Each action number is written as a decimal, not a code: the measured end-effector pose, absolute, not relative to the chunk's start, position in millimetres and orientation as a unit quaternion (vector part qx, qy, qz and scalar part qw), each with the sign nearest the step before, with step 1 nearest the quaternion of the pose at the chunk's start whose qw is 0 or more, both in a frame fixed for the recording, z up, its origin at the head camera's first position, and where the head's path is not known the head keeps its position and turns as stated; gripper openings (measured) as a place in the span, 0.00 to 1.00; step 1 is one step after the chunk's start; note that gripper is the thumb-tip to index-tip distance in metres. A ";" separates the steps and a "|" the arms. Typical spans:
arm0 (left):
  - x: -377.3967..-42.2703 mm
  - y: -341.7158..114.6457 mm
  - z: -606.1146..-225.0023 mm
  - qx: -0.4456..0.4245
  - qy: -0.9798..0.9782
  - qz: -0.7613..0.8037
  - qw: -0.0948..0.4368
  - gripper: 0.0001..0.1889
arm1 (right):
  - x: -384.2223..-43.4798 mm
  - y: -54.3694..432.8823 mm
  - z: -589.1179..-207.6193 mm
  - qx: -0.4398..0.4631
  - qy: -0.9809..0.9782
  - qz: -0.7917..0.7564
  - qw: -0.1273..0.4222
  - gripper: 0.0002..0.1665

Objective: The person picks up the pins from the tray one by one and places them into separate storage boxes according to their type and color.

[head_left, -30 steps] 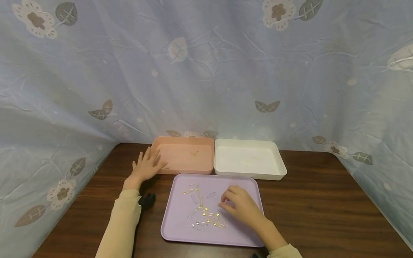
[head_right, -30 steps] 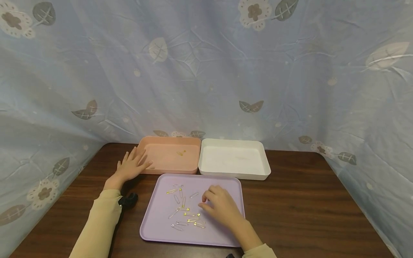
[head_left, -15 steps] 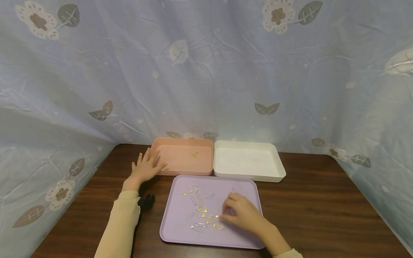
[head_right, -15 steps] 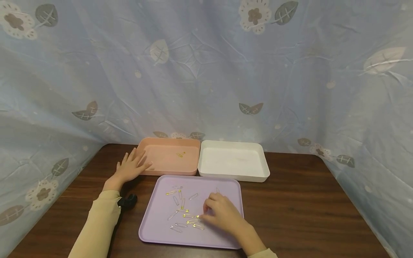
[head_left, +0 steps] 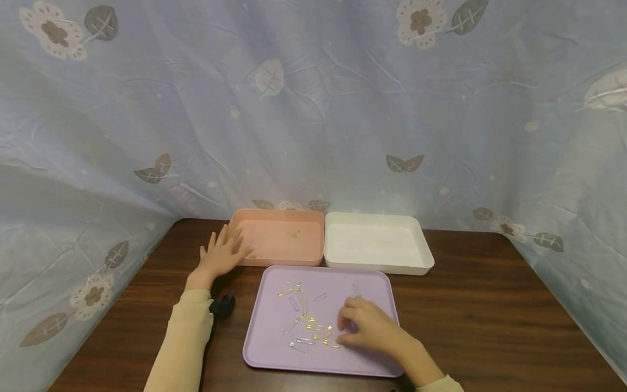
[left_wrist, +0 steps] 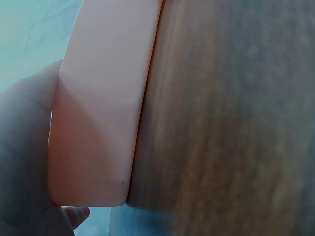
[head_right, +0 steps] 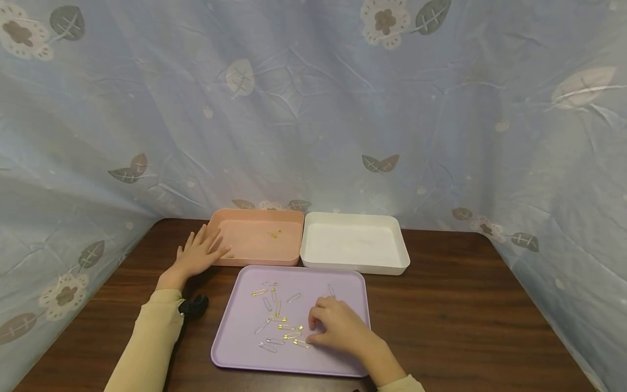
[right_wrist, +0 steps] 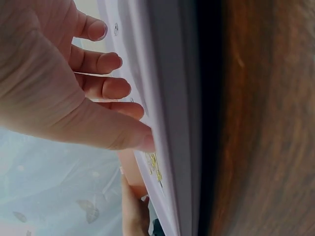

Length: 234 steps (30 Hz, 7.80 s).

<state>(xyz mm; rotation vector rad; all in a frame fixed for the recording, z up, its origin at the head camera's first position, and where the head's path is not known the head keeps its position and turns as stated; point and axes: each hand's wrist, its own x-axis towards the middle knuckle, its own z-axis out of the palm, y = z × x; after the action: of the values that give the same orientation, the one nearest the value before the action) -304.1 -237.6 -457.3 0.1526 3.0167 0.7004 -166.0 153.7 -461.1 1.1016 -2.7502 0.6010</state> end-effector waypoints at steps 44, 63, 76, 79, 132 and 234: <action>-303.7 -237.4 -459.3 0.054 0.972 0.228 0.023 0.45 | -165.5 145.8 -458.3 0.317 -0.929 0.183 0.046 0.08; -305.1 -235.5 -458.9 0.053 0.973 0.224 0.024 0.45 | -162.6 140.2 -451.1 0.303 -0.942 0.135 0.052 0.09; -304.5 -237.5 -457.9 0.056 0.972 0.225 0.024 0.45 | -167.5 136.5 -450.2 0.333 -0.933 0.113 0.075 0.12; -305.2 -237.5 -458.6 0.057 0.973 0.223 0.023 0.45 | -168.8 135.7 -451.8 0.344 -0.928 0.105 0.094 0.12; -306.5 -234.9 -457.7 0.056 0.976 0.207 0.030 0.45 | -236.3 108.5 -417.8 0.349 -0.905 0.073 0.232 0.08; -306.8 -233.9 -466.8 0.043 0.977 0.205 0.024 0.46 | -372.4 5.9 -423.6 0.316 -0.932 0.094 0.147 0.05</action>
<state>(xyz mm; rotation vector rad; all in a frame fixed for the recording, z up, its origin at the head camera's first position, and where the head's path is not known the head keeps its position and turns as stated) -306.8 -233.9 -466.8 0.1341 3.0249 0.6354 -372.4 5.9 -423.6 0.9097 -2.6835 0.2713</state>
